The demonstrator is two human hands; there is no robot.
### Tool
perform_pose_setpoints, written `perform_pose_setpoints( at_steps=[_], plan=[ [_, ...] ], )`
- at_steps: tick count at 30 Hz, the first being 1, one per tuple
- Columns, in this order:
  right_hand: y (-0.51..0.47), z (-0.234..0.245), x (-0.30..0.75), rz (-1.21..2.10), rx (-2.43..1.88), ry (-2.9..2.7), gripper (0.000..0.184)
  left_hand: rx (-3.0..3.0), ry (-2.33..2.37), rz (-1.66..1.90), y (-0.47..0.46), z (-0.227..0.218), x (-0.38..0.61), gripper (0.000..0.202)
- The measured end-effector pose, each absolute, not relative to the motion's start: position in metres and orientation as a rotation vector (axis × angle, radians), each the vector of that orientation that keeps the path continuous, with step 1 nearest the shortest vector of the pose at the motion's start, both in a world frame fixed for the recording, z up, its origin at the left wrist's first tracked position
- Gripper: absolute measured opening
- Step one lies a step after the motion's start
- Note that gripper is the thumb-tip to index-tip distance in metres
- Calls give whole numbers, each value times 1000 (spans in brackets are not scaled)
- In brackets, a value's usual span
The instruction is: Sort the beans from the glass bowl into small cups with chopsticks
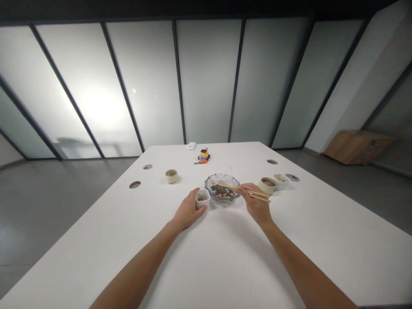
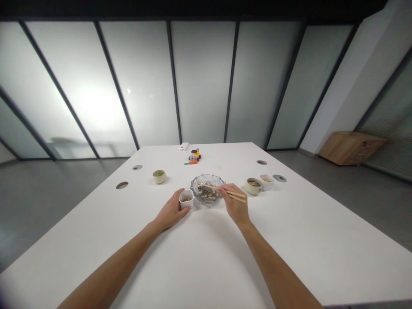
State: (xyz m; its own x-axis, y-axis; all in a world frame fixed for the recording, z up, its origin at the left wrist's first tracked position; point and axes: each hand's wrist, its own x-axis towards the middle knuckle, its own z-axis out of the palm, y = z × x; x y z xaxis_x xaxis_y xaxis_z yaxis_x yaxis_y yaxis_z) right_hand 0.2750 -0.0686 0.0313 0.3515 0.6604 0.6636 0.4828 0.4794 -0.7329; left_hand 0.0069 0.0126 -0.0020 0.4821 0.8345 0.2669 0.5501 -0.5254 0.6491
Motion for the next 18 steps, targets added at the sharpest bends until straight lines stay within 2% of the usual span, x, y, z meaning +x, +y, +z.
perform_pose_setpoints(
  at_steps=[6, 13, 18],
  plan=[
    [-69, 37, 270, 427, -1120, -1247, 50, 2239, 1143, 790, 12, -3, 8, 75],
    [-70, 42, 294, 158, -1215, -1268, 59, 2238, 1124, 818, 13, -1, 6, 70],
    [-69, 40, 295, 193, -1278, -1411, 59, 2246, 1123, 800, 13, -1, 6, 70]
  ],
)
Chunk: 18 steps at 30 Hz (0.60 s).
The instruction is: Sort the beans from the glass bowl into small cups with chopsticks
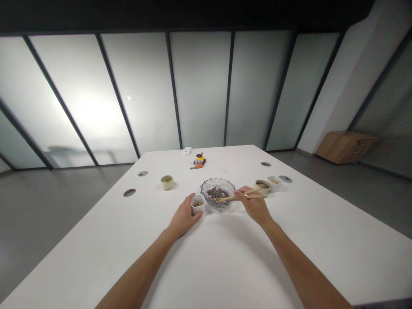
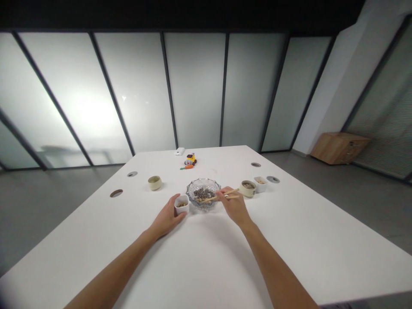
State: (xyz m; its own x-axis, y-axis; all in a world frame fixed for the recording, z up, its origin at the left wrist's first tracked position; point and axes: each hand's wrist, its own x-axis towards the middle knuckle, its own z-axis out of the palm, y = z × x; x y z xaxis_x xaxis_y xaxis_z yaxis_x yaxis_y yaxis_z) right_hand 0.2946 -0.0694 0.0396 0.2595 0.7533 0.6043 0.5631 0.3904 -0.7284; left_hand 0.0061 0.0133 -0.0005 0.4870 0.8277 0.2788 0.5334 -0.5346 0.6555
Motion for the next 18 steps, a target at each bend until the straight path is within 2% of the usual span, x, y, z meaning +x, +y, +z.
perform_pose_setpoints(
  at_steps=[18],
  plan=[
    [-67, 31, 285, 233, -1072, -1452, 42, 2242, 1141, 784, 13, -1, 6, 71]
  ],
)
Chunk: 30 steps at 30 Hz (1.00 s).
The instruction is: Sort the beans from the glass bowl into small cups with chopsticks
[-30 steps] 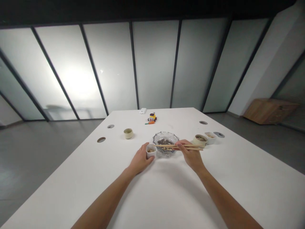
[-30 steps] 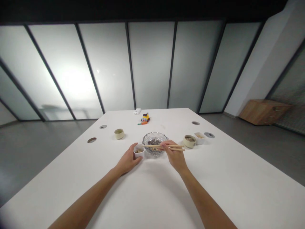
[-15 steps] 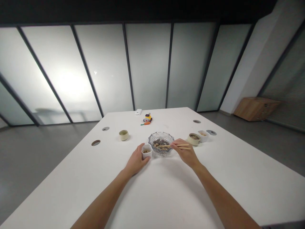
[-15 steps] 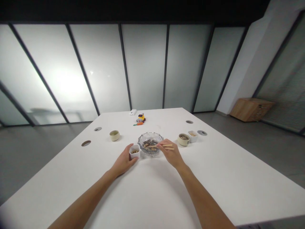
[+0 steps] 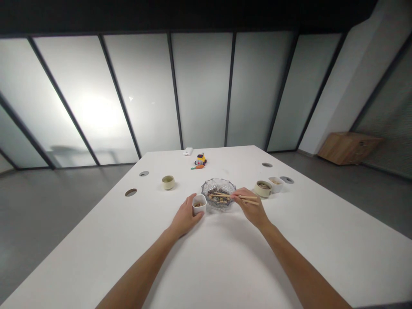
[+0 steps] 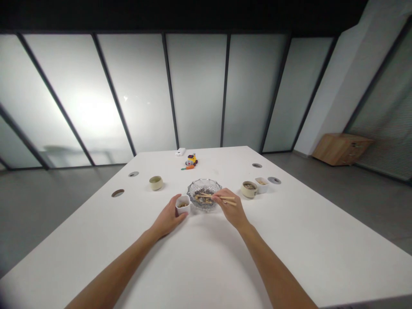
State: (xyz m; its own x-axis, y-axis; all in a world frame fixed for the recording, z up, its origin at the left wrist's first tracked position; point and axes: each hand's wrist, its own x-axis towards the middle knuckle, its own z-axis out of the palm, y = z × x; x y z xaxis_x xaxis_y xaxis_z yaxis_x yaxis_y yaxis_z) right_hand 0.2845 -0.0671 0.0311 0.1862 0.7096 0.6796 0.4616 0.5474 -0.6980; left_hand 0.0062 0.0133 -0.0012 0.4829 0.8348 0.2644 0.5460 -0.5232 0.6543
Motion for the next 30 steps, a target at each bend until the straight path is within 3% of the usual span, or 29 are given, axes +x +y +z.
perform_pose_setpoints(
  at_steps=[9, 30],
  plan=[
    [-64, 19, 281, 332, -1102, -1453, 41, 2252, 1121, 802, 14, -2, 6, 71],
    [-65, 23, 278, 194, -1058, -1443, 40, 2249, 1140, 793, 15, -4, 6, 73]
  ],
)
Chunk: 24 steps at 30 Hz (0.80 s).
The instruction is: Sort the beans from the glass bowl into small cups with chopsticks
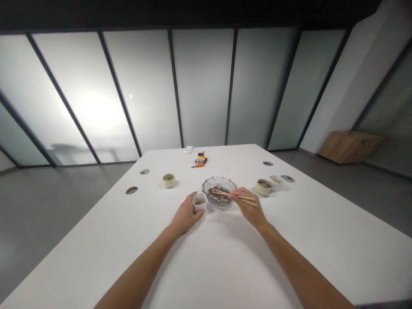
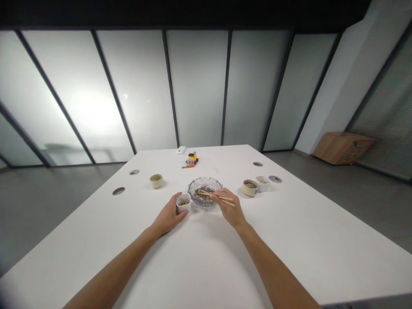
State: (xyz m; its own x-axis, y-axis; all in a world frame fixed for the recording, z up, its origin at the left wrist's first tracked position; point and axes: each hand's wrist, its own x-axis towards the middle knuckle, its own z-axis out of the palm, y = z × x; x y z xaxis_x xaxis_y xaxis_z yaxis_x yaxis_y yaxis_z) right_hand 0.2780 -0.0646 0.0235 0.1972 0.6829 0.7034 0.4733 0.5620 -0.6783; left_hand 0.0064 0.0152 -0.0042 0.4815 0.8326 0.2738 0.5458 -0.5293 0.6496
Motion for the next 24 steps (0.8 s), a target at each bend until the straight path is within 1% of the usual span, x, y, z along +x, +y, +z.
perform_pose_setpoints(
  at_steps=[4, 9, 12, 14, 19, 24],
  plan=[
    [-66, 29, 276, 183, -1094, -1335, 47, 2252, 1136, 783, 15, -3, 6, 72],
    [-65, 33, 268, 508, -967, -1092, 47, 2252, 1143, 785, 14, -3, 7, 72],
    [-66, 34, 264, 602, -945, -1088, 47, 2246, 1143, 791, 13, -3, 6, 74],
    [-67, 34, 263, 552, -984, -1129, 47, 2243, 1149, 783, 12, -3, 6, 75],
    [-71, 31, 261, 244, -1103, -1342, 45, 2249, 1134, 789, 11, 0, 6, 73],
    [-71, 26, 257, 236, -1099, -1483, 43, 2248, 1142, 795, 12, -1, 7, 73]
  ],
)
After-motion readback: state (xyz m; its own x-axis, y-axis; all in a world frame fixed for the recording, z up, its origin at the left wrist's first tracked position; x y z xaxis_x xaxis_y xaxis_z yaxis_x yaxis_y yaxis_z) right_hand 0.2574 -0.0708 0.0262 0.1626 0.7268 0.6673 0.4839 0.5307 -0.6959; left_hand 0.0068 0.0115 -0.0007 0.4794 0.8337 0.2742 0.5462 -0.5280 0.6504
